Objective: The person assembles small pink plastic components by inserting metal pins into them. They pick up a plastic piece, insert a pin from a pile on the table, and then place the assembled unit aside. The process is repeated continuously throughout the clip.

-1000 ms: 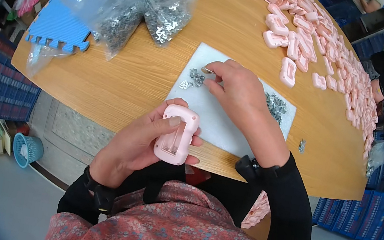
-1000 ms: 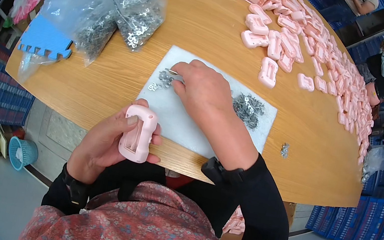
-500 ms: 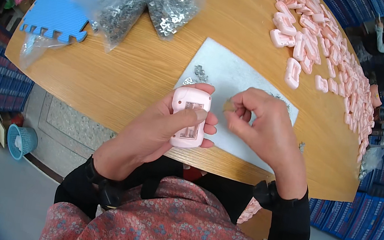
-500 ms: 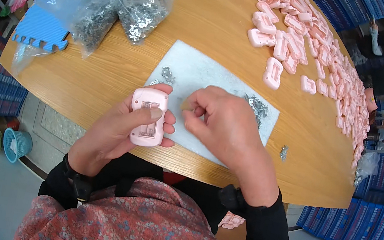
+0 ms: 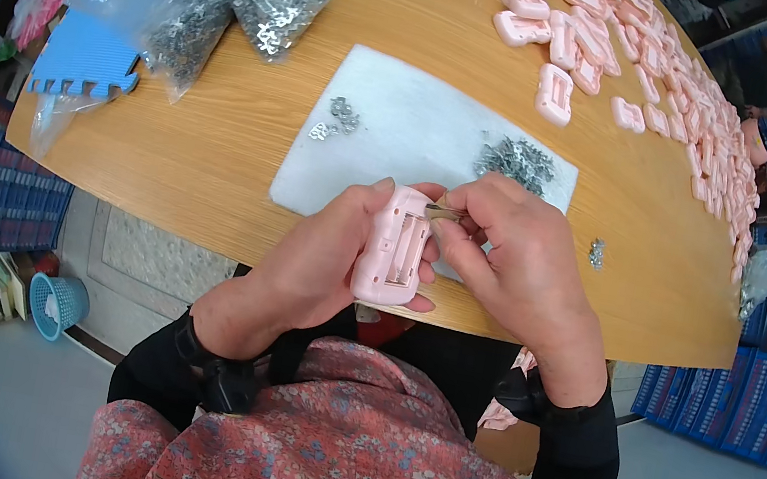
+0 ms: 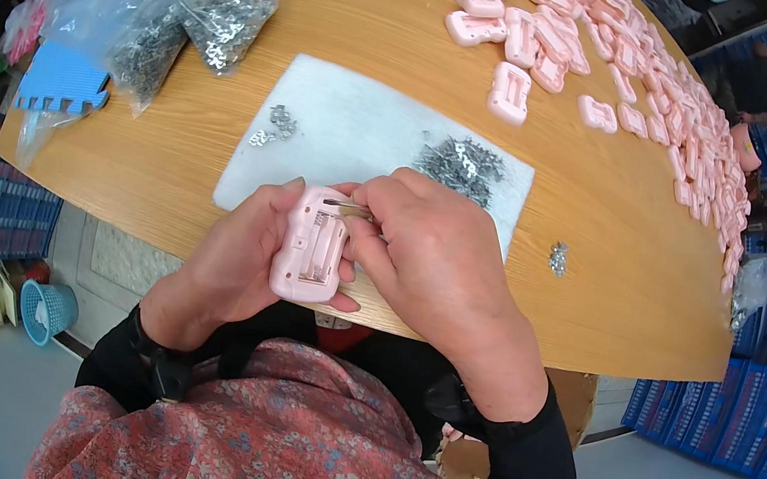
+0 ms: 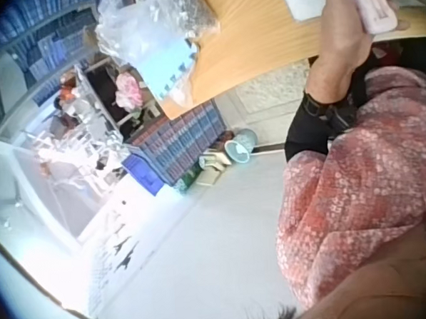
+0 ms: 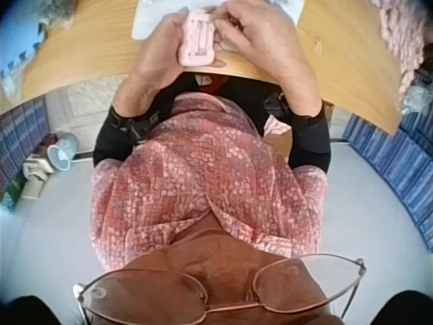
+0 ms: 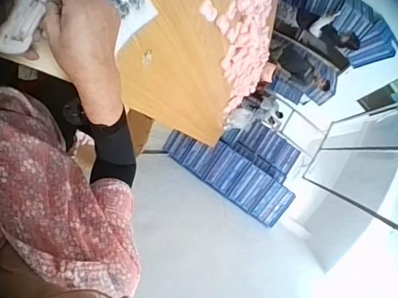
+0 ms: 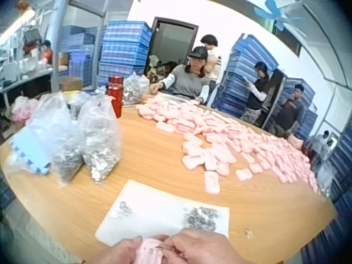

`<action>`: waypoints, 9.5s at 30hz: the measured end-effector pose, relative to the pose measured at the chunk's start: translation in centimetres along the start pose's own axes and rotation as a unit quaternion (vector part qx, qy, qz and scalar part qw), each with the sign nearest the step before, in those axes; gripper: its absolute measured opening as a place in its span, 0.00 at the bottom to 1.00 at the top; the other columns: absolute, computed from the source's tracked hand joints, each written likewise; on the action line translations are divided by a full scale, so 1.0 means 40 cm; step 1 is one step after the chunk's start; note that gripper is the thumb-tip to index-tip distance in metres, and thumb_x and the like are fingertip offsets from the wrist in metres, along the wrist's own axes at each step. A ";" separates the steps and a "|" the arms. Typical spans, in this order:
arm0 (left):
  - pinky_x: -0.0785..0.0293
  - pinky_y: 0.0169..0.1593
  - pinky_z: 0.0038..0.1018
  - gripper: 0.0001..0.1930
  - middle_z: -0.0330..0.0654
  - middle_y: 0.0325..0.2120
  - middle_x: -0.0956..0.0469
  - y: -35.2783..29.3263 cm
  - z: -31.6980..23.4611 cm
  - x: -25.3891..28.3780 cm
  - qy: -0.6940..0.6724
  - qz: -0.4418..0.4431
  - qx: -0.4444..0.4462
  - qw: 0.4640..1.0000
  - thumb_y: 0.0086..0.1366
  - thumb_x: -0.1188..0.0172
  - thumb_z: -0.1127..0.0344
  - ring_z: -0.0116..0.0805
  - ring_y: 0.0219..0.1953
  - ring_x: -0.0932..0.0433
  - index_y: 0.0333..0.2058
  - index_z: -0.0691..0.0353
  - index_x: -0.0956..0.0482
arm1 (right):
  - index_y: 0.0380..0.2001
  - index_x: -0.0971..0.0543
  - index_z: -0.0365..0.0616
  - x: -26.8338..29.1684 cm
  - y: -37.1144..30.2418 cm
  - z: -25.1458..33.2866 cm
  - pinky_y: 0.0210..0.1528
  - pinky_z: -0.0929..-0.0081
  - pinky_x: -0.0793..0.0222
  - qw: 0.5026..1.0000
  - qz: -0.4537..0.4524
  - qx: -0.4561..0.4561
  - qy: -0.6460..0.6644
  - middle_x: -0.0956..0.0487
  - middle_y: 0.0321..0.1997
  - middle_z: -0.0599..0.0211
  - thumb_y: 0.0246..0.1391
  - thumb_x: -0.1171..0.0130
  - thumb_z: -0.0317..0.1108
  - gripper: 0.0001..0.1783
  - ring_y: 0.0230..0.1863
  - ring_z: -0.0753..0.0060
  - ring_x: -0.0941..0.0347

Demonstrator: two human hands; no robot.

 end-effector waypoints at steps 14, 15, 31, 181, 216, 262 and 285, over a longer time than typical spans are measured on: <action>0.18 0.44 0.42 0.26 0.44 0.40 0.24 0.019 0.047 -0.048 0.015 0.013 0.035 0.999 0.76 0.70 0.52 0.35 0.40 0.21 0.62 0.60 0.39 | 0.34 0.22 0.40 0.020 -0.062 -0.006 0.30 0.61 0.28 0.996 -0.075 -0.037 -0.028 0.25 0.27 0.57 0.51 0.38 0.30 0.07 0.29 0.52 0.24; 0.18 0.43 0.42 0.26 0.44 0.39 0.24 0.021 0.049 -0.039 0.010 0.017 0.031 0.999 0.76 0.71 0.52 0.36 0.40 0.21 0.63 0.60 0.40 | 0.35 0.22 0.40 0.031 -0.064 -0.026 0.30 0.63 0.28 0.994 -0.086 -0.063 0.011 0.25 0.28 0.57 0.52 0.38 0.30 0.08 0.29 0.54 0.24; 0.18 0.32 0.34 0.28 0.51 0.31 0.21 0.041 0.065 -0.032 0.089 0.007 0.018 0.996 0.74 0.69 0.55 0.41 0.27 0.19 0.68 0.62 0.49 | 0.40 0.23 0.37 -0.125 -0.122 -0.146 0.33 0.84 0.32 0.861 0.052 -0.267 0.430 0.23 0.30 0.75 0.63 0.42 0.33 0.09 0.29 0.88 0.29; 0.21 0.46 0.25 0.23 0.43 0.45 0.22 0.144 0.152 -0.096 0.356 0.016 -0.017 0.934 0.70 0.45 0.72 0.27 0.43 0.21 0.61 0.69 0.38 | 0.38 0.20 0.47 0.053 -0.363 -0.151 0.26 0.60 0.30 0.965 -0.175 -0.177 -0.086 0.26 0.22 0.61 0.51 0.38 0.28 0.10 0.25 0.53 0.25; 0.23 0.37 0.24 0.23 0.42 0.35 0.20 0.138 0.149 -0.095 0.365 0.021 -0.040 0.930 0.70 0.44 0.68 0.24 0.36 0.21 0.59 0.66 0.36 | 0.36 0.19 0.37 0.069 -0.294 -0.197 0.29 0.69 0.29 0.969 -0.007 -0.247 0.026 0.22 0.21 0.55 0.59 0.44 0.31 0.08 0.22 0.62 0.24; 0.22 0.47 0.25 0.22 0.40 0.46 0.23 0.107 0.161 -0.131 0.348 0.051 0.014 0.936 0.70 0.48 0.70 0.26 0.45 0.23 0.60 0.66 0.36 | 0.44 0.26 0.39 -0.079 -0.367 -0.285 0.19 0.93 0.45 0.743 -0.104 -0.323 0.576 0.26 0.25 0.77 0.60 0.39 0.33 0.12 0.22 0.91 0.32; 0.28 0.30 0.34 0.21 0.45 0.29 0.27 0.124 0.114 -0.181 0.475 0.058 -0.065 0.876 0.68 0.52 0.67 0.36 0.26 0.26 0.59 0.64 0.32 | 0.45 0.25 0.35 -0.004 -0.356 -0.239 0.30 0.86 0.33 0.771 -0.177 -0.273 0.547 0.23 0.32 0.75 0.61 0.41 0.29 0.11 0.27 0.88 0.30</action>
Point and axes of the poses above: each hand's wrist, its own y-axis towards the middle knuckle, its own x-axis out of the back of the hand, z = x × y, the point moved 10 cm from there along y, towards the middle knuckle
